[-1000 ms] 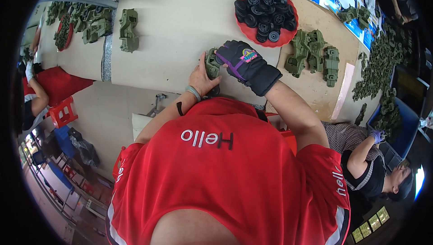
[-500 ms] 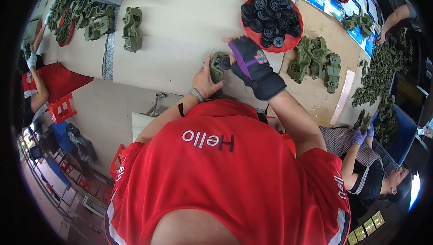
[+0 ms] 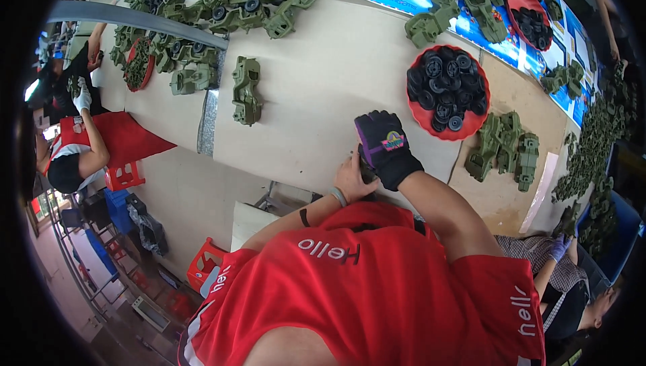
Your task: The person assembles toy tanks by manually attaching plastic wheels to the toy tank chassis.
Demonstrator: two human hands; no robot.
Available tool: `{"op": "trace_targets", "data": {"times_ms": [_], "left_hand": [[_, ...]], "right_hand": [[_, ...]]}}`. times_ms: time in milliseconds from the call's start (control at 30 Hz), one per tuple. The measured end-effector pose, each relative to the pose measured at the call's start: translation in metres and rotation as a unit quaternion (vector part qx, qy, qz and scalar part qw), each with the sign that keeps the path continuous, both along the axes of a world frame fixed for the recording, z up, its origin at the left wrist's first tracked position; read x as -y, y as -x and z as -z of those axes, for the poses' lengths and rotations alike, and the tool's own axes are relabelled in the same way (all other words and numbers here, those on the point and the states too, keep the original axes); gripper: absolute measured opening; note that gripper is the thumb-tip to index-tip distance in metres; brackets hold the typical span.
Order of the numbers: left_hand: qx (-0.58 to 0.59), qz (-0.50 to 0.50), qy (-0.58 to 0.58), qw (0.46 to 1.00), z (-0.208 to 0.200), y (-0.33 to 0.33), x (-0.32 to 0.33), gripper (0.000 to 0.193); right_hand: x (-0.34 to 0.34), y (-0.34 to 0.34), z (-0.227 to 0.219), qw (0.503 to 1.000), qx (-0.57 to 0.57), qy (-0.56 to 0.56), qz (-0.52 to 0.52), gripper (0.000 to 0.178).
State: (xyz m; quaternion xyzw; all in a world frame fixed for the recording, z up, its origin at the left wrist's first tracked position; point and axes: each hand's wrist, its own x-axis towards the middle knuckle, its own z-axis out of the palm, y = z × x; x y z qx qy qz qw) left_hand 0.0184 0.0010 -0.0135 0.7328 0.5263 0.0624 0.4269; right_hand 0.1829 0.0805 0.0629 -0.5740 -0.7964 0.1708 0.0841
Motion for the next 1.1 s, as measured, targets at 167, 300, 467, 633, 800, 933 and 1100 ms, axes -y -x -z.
{"op": "trace_targets", "data": {"times_ms": [167,300,467,633,800,933,1100], "left_hand": [[0.033,0.025,-0.081,0.996,0.015,0.004,0.003,0.110],[0.002,0.018,-0.016,1.000,0.016,0.006,-0.003,0.106],[0.082,-0.017,0.018,0.996,-0.026,0.016,-0.040,0.116],[0.244,-0.216,0.024,0.945,-0.074,0.029,-0.179,0.122],[0.305,-0.314,-0.058,0.897,-0.072,0.066,-0.415,0.133],[0.358,-0.417,0.053,0.834,-0.129,0.039,-0.548,0.147],[0.342,-0.400,-0.242,0.815,-0.069,0.128,-0.644,0.117]], "right_hand": [[-0.019,-0.001,-0.025,0.959,0.002,0.000,-0.285,0.022],[-0.021,0.001,-0.023,0.969,0.013,0.037,-0.245,0.026],[0.002,-0.009,-0.011,0.959,-0.212,-0.098,0.161,0.020],[0.075,-0.077,-0.017,0.930,-0.214,-0.121,0.272,0.018],[0.174,-0.099,-0.011,0.921,-0.137,0.001,0.364,0.009],[0.258,-0.079,0.004,0.900,-0.116,0.063,0.416,0.011],[0.256,-0.065,0.021,0.942,-0.100,0.095,0.306,0.014]]}}
